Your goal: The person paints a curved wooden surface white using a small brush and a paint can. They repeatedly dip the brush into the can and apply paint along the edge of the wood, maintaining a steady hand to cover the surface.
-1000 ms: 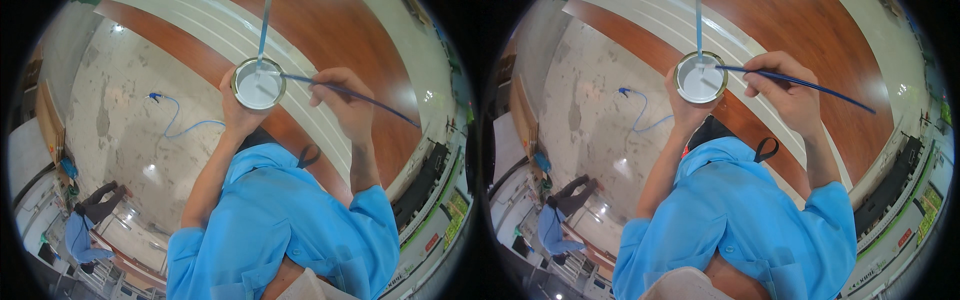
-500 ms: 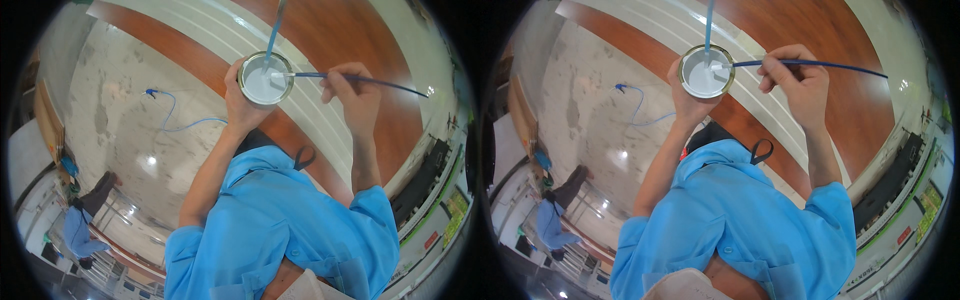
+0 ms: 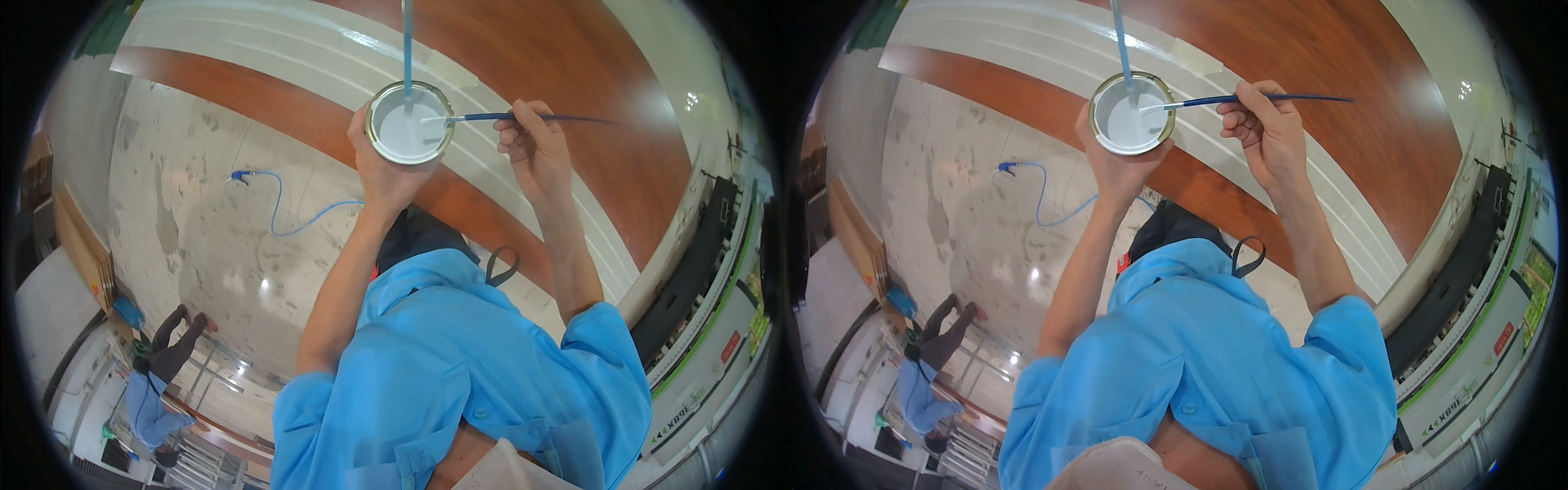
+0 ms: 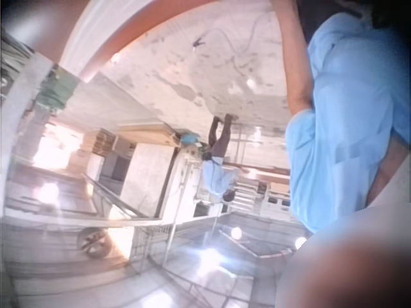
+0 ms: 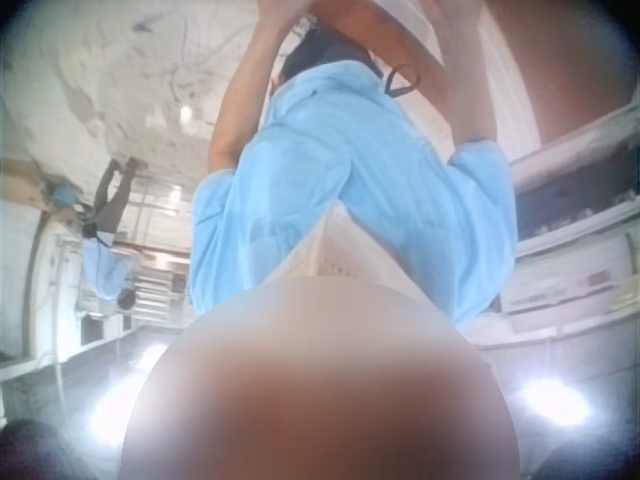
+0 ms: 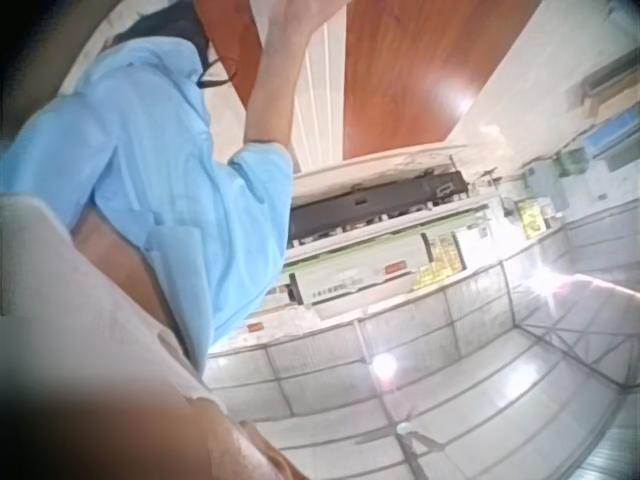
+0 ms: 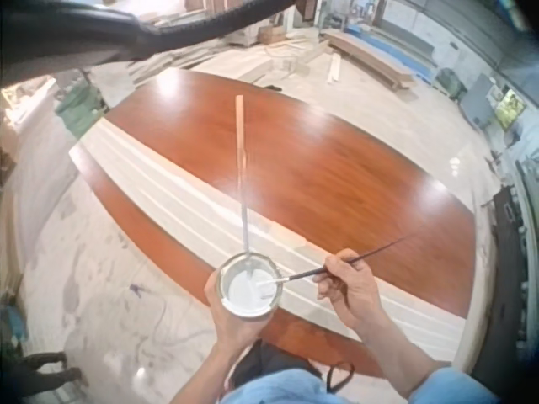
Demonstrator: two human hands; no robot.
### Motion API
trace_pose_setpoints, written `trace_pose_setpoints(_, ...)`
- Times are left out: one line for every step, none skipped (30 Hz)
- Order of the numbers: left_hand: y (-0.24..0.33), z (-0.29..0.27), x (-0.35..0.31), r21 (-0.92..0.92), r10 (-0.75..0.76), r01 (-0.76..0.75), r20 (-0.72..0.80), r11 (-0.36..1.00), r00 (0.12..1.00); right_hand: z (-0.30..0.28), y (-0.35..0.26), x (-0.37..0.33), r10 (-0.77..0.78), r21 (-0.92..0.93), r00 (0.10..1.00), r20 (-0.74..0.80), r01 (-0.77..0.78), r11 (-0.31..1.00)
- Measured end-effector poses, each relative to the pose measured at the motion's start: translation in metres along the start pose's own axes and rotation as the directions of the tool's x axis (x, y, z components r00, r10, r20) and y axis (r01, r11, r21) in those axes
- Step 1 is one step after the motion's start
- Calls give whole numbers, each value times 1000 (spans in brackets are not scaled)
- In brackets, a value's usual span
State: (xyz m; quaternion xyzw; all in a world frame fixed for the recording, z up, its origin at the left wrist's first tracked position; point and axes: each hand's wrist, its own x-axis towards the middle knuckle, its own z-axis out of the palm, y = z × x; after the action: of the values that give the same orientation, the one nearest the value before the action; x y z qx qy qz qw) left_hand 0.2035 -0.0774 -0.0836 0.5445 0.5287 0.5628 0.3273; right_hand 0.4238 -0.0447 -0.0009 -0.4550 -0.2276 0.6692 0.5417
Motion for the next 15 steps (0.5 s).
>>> trace_pose_setpoints(0, 2, 0, 3, -16, 16, 2, 1000, 1000, -2, 2, 1, 22, 60, 1000, -19, -21, 998)
trace_pose_setpoints(0, 4, -1, 6, -36, 36, 6, 999, 999, -4, 3, 1, 43, 116, 996, -73, -34, 993)
trace_pose_setpoints(1, 6, -1, 6, -53, 53, 13, 999, 999, -6, 4, 0, 57, 131, 998, -41, -51, 990)
trace_pose_setpoints(0, 5, 2, 12, -55, 55, 7, 998, 998, -6, 7, 1, 65, 141, 997, -40, -58, 988)
trace_pose_setpoints(1, 6, 1, 14, -57, 57, 7, 998, 998, -7, 9, 0, 72, 152, 997, -31, -66, 986)
trace_pose_setpoints(2, 7, 1, 4, -64, 64, 8, 998, 998, -8, 11, -2, 77, 159, 996, -51, -68, 985)
trace_pose_setpoints(2, 7, 3, 10, -65, 64, 3, 998, 998, -7, 13, -2, 78, 165, 995, -57, -67, 984)
trace_pose_setpoints(3, 8, 4, 4, -68, 68, -2, 998, 998, -8, 15, -2, 78, 171, 995, -63, -66, 983)
trace_pose_setpoints(3, 9, 4, -14, -78, 78, 0, 997, 997, -8, 17, -2, 65, 148, 995, -71, -54, 987)
trace_pose_setpoints(4, 10, 4, 3, -74, 74, -6, 997, 997, -9, 17, -2, 51, 125, 996, -79, -41, 991)
trace_pose_setpoints(4, 12, 5, 8, -72, 73, -7, 997, 997, -9, 18, -1, 35, 102, 996, -85, -26, 994)
trace_pose_setpoints(4, 13, 6, 1, -78, 78, -9, 997, 997, -11, 17, 0, 45, 116, 996, -71, -36, 993)
trace_pose_setpoints(4, 15, 6, 43, -49, 50, -24, 998, 999, -13, 17, 1, 55, 130, 997, -58, -47, 990)
trace_pose_setpoints(3, 17, 6, 72, -29, 32, -35, 997, 999, -15, 16, 3, 55, 142, 997, -58, -47, 989)
trace_pose_setpoints(1, 18, 6, 104, -8, 13, -47, 994, 999, -19, 15, 5, 93, 178, 994, -64, -80, 981)
